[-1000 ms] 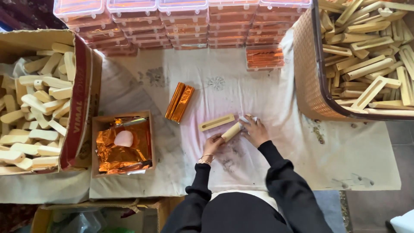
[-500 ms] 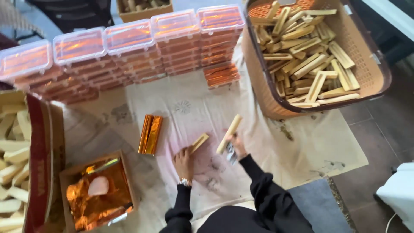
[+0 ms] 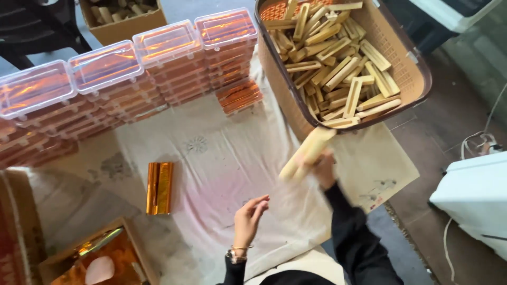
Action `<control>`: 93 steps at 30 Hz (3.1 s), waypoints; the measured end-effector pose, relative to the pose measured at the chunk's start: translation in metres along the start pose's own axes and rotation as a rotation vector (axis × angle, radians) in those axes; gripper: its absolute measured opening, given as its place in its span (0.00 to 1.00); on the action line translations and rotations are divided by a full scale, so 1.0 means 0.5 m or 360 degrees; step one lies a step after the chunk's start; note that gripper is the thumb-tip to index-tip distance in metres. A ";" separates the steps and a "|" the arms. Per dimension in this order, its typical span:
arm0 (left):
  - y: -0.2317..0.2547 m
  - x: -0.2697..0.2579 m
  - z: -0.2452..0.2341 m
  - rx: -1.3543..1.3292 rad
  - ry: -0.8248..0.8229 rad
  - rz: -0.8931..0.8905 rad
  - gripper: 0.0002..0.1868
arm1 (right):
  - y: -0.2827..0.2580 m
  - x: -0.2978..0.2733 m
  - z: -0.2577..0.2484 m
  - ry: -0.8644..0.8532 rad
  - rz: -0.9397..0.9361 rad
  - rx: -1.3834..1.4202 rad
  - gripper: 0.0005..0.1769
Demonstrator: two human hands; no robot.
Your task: The person wraps rectangular wooden pieces in foil and places them into orange sleeves by hand.
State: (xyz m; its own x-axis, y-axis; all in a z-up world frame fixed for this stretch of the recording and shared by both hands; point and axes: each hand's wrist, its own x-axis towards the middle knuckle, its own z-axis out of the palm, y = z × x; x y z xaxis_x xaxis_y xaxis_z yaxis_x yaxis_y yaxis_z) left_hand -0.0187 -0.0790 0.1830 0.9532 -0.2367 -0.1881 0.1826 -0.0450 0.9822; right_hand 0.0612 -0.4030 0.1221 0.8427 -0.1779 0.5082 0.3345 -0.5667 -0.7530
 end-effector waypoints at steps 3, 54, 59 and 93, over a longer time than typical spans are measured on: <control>-0.146 0.047 -0.003 -0.0678 -0.0067 -0.0549 0.20 | -0.108 0.271 -0.156 0.0245 -0.0225 -0.0295 0.22; -0.285 0.220 0.022 -0.1330 0.0179 -0.0584 0.25 | 0.241 0.578 -0.059 -0.0784 0.0371 -0.0934 0.32; -0.280 0.106 0.026 -0.1557 0.0446 -0.0716 0.22 | 0.287 0.562 0.009 -0.1098 0.0374 -0.1655 0.33; -0.079 0.064 -0.084 -0.2644 0.0252 0.0173 0.26 | 0.396 0.575 -0.144 -0.1280 0.1395 -0.0373 0.38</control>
State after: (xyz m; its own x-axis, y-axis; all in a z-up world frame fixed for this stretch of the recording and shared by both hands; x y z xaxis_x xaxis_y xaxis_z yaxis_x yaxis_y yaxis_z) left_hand 0.0146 -0.0442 0.1382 0.9721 -0.0708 -0.2237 0.0591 0.9965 -0.0587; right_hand 0.3392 -0.6241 0.1494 0.7940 -0.0709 -0.6037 -0.4954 -0.6511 -0.5751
